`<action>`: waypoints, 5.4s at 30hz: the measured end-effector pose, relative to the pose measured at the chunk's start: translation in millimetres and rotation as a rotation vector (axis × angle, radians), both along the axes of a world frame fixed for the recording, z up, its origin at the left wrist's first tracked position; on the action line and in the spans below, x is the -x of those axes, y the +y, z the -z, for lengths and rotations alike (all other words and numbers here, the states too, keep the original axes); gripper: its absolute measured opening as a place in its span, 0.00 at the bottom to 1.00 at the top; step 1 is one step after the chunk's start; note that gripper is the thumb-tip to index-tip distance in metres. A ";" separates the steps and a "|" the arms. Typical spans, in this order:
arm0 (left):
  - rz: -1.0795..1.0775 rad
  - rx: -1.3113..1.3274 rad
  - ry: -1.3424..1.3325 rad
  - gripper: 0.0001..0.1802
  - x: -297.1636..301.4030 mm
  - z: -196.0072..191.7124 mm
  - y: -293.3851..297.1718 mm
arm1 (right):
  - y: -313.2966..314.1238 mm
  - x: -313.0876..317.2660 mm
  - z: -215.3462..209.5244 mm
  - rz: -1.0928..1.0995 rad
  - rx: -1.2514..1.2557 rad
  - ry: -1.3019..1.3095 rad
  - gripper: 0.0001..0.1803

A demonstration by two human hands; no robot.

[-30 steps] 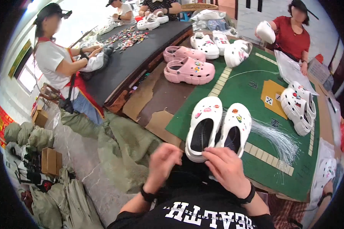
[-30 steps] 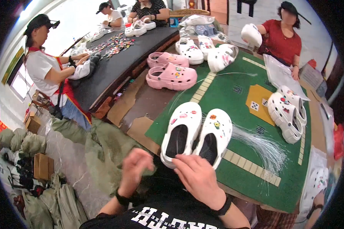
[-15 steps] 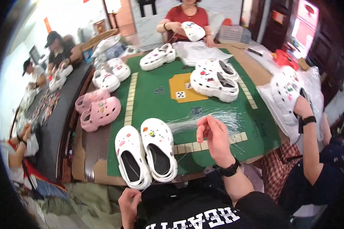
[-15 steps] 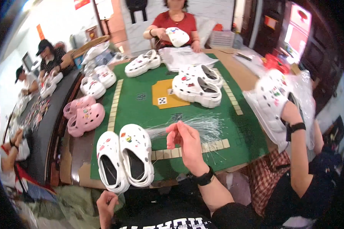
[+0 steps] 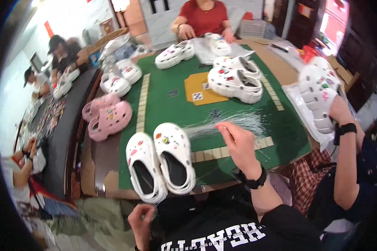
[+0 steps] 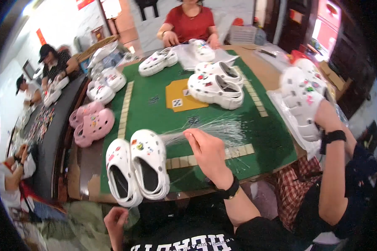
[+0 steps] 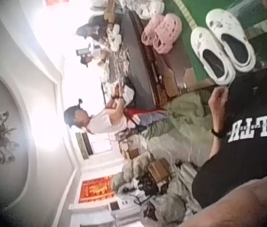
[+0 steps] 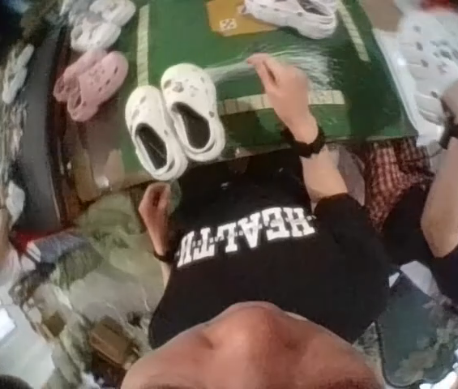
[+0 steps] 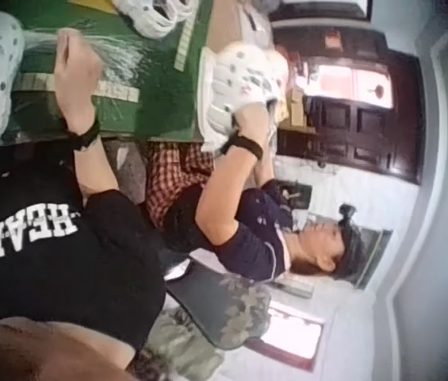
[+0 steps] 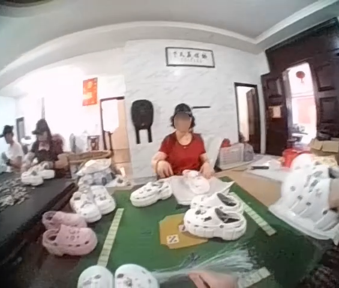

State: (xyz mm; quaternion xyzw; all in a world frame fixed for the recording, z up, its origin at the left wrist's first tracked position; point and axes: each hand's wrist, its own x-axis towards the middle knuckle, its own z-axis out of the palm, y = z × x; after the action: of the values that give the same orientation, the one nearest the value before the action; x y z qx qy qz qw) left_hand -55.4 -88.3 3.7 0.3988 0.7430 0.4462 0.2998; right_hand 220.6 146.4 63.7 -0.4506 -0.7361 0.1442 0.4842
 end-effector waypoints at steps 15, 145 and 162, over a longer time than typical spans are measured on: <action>0.070 -0.167 -0.267 0.07 -43.1 -7.1 51.9 | -44.4 42.3 7.6 -0.652 0.169 -0.220 0.08; -0.058 -0.125 0.279 0.09 -1.6 7.0 -52.8 | 6.7 102.4 -23.0 -0.784 0.701 0.201 0.20; 0.373 -0.540 0.538 0.12 -15.8 20.9 11.4 | -13.8 145.2 5.8 -0.992 1.045 -0.035 0.15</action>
State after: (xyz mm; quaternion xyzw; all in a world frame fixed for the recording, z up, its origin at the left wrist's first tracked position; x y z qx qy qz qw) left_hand -39.6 -76.9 -17.2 0.6928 0.5664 0.4429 0.0555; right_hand 75.5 132.7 57.9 -0.2383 -0.6965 0.6731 0.0712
